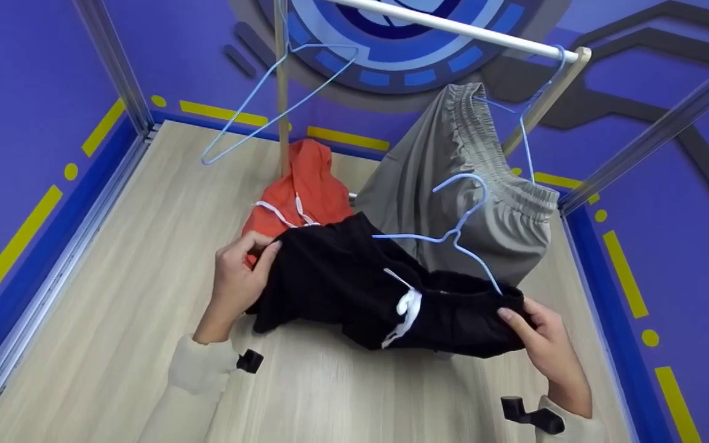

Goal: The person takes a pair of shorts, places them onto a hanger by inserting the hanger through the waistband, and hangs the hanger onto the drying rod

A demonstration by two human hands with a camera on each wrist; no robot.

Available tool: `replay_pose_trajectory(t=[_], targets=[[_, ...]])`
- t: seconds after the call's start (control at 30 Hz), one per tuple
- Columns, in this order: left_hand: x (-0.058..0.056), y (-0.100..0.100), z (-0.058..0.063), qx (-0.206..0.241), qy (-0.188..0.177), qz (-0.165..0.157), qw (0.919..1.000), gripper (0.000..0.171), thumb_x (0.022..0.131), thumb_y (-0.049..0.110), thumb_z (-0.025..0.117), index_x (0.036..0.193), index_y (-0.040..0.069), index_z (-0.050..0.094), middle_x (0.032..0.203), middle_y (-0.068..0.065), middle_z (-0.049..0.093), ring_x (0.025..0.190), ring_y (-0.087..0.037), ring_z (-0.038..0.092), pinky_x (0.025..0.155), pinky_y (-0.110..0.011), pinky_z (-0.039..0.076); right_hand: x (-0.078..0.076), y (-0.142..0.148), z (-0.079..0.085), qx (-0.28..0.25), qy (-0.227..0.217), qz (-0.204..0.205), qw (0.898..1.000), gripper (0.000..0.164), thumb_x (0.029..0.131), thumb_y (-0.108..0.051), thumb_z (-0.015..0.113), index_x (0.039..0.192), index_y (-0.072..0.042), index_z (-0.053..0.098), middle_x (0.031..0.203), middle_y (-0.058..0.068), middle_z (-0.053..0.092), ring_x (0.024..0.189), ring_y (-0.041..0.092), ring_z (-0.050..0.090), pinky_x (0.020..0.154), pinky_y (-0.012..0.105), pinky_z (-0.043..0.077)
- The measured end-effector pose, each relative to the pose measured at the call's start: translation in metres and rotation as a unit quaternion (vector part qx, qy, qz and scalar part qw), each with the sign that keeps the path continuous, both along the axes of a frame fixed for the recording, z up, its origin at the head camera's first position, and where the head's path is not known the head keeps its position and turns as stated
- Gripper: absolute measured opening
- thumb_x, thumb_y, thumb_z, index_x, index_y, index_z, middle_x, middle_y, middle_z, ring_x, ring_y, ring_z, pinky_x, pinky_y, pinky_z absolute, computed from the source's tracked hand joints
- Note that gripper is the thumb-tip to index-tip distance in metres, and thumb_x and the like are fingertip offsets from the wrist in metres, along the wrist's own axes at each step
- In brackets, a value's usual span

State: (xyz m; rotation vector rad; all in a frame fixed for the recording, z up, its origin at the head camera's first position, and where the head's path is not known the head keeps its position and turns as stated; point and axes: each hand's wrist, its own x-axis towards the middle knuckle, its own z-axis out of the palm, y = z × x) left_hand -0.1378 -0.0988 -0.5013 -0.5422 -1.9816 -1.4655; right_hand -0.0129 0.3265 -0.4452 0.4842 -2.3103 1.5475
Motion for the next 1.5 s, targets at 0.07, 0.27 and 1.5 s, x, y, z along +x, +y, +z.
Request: replay_pose_trajectory(t=[0.07,0.27,1.5], targets=[[-0.003,0.000,-0.002,0.006,-0.017,0.014,0.9997,0.010,0.081,0.018,0.068,0.075,0.013,0.062,0.067,0.006,0.059,0.061,-0.005,0.052,0.056,-0.018,0.040,0.001,0.005,-0.003,-0.008,-0.002,0.027,1.000,0.022,0.080,0.024,0.046,0.093,0.012,0.059,0.082,0.008,0.066,0.072,0.008,0.062,0.063,0.018,0.047],[-0.004,-0.004,-0.010,-0.041,-0.124,0.017,0.9913,0.019,0.085,0.028,0.064,0.097,0.014,0.061,0.086,0.008,0.065,0.075,-0.005,0.060,0.061,-0.024,0.048,0.009,0.014,-0.009,-0.008,-0.024,0.046,0.999,0.026,0.084,0.021,0.041,0.104,0.014,0.055,0.096,0.010,0.066,0.084,0.010,0.063,0.072,0.018,0.048],[-0.013,-0.001,-0.070,-0.308,-0.379,-0.063,0.8704,0.046,0.083,0.035,0.063,0.120,0.009,0.056,0.113,-0.008,0.060,0.103,-0.024,0.056,0.086,-0.045,0.046,-0.009,-0.022,0.035,-0.228,-0.055,0.014,0.972,0.028,0.096,0.005,0.032,0.120,0.014,0.041,0.092,0.014,0.067,0.076,0.022,0.068,0.063,0.030,0.053]])
